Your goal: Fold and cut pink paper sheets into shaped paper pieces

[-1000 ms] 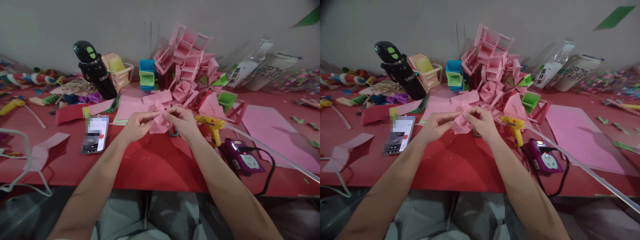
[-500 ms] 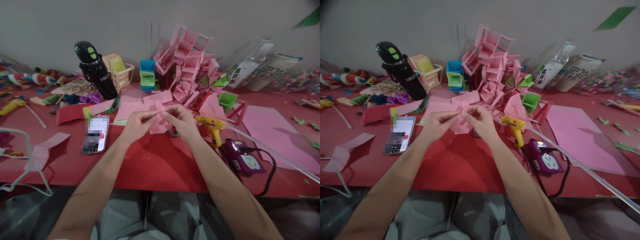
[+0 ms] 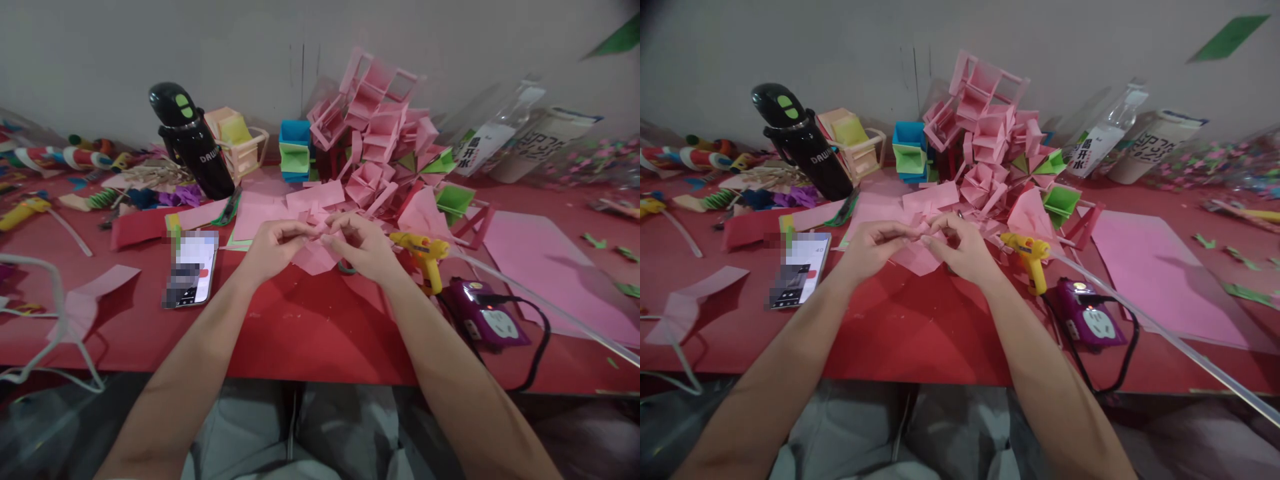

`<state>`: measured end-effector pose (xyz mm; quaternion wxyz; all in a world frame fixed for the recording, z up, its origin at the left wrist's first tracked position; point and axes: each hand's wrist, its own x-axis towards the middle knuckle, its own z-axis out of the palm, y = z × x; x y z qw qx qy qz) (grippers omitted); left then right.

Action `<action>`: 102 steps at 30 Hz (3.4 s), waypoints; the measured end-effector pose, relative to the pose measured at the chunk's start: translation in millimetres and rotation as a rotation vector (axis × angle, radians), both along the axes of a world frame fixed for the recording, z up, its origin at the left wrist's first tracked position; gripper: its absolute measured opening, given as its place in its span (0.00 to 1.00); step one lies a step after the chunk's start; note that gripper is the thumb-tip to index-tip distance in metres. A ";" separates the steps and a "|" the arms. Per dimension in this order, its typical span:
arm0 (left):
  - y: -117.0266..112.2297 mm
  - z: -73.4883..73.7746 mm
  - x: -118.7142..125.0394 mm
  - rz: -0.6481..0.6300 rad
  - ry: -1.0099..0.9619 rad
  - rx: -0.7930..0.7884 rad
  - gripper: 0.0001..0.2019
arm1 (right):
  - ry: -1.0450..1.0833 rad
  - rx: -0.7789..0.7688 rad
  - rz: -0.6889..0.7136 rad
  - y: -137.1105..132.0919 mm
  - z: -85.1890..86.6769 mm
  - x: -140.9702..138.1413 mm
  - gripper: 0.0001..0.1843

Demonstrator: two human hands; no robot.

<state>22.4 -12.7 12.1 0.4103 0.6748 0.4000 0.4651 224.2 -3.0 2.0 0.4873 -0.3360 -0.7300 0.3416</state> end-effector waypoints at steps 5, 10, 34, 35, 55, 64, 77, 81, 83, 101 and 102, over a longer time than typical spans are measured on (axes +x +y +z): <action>-0.3 1.9 -2.3 -0.025 -0.023 -0.053 0.10 | 0.003 -0.025 -0.028 -2.5 3.8 -3.9 0.12; -2.5 5.5 -3.2 -0.031 -0.038 -0.118 0.13 | -0.009 -0.048 -0.039 -2.0 2.8 -3.1 0.12; -3.8 -0.6 2.1 0.036 -0.045 -0.089 0.10 | 0.072 -0.071 -0.070 -0.4 -4.9 -7.6 0.10; -4.0 0.0 2.1 0.043 -0.040 -0.085 0.09 | 0.089 -0.091 -0.072 -0.7 -4.0 -8.2 0.11; 3.8 -3.4 -0.8 0.161 -0.014 -0.063 0.06 | 0.093 -0.189 -0.251 4.4 -3.8 -5.1 0.18; 12.0 -11.5 -10.1 0.231 -0.126 -0.051 0.09 | 0.182 -0.431 -0.052 6.4 -3.7 2.9 0.21; 7.9 -6.3 -3.1 0.252 -0.152 -0.151 0.09 | 0.076 -0.279 -0.126 10.5 -10.8 0.6 0.26; 7.0 -6.3 -4.3 0.211 -0.142 -0.167 0.09 | 0.113 -0.330 -0.103 8.1 -9.5 1.5 0.24; 5.7 -4.8 -3.4 0.194 -0.130 -0.191 0.10 | 0.082 -0.345 -0.085 4.9 -6.8 0.3 0.23; 2.4 -7.1 9.0 0.040 -0.067 -0.207 0.09 | -0.065 -0.073 -0.297 -1.0 -12.4 -14.3 0.23; 2.4 -8.0 10.0 0.037 -0.060 -0.195 0.09 | -0.073 -0.064 -0.300 -1.8 -11.2 -14.9 0.22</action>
